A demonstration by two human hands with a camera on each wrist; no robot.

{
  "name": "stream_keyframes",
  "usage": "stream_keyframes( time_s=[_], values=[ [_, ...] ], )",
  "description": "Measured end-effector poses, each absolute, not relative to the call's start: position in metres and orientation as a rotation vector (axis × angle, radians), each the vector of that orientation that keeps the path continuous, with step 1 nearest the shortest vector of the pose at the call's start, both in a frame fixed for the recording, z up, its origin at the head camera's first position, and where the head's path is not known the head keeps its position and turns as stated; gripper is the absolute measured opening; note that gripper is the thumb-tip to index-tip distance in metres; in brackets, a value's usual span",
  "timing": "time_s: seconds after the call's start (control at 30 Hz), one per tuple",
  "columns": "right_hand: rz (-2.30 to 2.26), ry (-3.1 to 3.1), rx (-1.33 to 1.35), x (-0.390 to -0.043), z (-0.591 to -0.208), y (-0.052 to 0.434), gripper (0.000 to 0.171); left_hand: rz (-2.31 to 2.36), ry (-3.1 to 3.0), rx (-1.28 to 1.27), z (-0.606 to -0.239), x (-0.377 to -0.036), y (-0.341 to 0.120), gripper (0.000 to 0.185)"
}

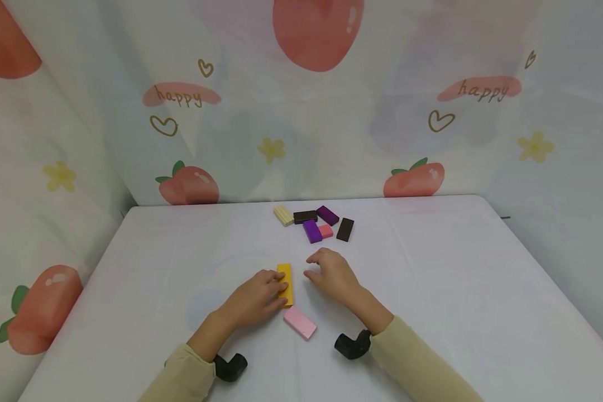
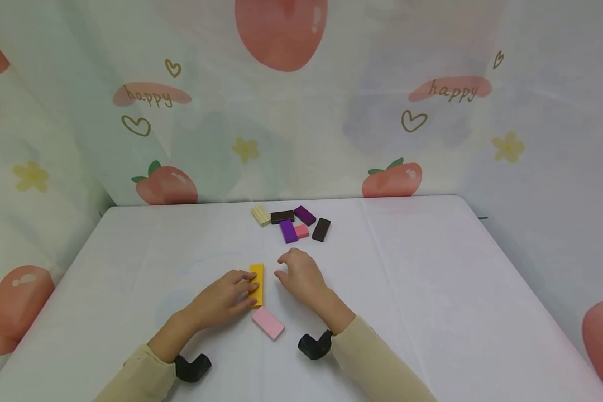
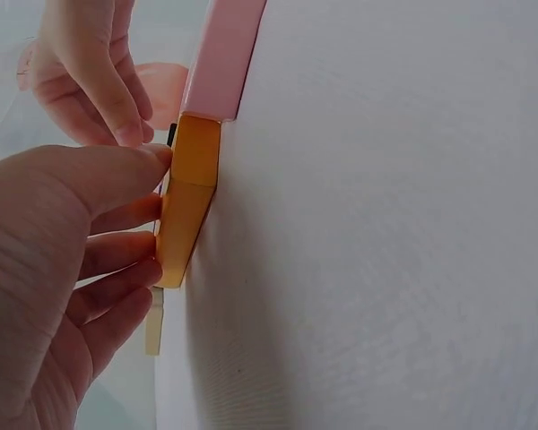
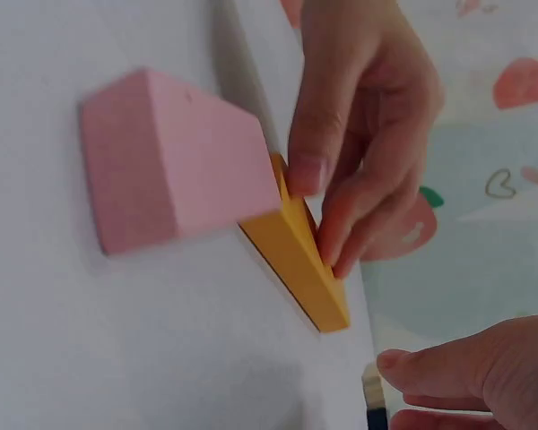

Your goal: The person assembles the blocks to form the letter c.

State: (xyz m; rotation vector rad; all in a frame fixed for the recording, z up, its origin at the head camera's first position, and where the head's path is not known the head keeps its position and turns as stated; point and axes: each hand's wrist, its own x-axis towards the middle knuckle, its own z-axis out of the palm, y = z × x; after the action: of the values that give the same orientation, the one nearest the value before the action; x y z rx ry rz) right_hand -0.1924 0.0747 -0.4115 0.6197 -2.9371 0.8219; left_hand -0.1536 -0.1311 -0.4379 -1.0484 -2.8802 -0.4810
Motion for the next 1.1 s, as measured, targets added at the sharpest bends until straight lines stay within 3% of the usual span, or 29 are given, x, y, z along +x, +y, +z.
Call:
stream_keyframes(
  time_s=[0.67, 1.1],
  values=[
    [0.778, -2.989, 0.507, -0.249, -0.408, 0.069, 0.023, -0.514, -2.837, -1.072, -0.443, -0.153, -0.133, 0.037],
    [0.655, -2.996, 0.504, -0.265, -0.426, 0.065, 0.038, -0.516, -2.827, -1.071, -0.443, -0.153, -0.134, 0.037]
  ],
)
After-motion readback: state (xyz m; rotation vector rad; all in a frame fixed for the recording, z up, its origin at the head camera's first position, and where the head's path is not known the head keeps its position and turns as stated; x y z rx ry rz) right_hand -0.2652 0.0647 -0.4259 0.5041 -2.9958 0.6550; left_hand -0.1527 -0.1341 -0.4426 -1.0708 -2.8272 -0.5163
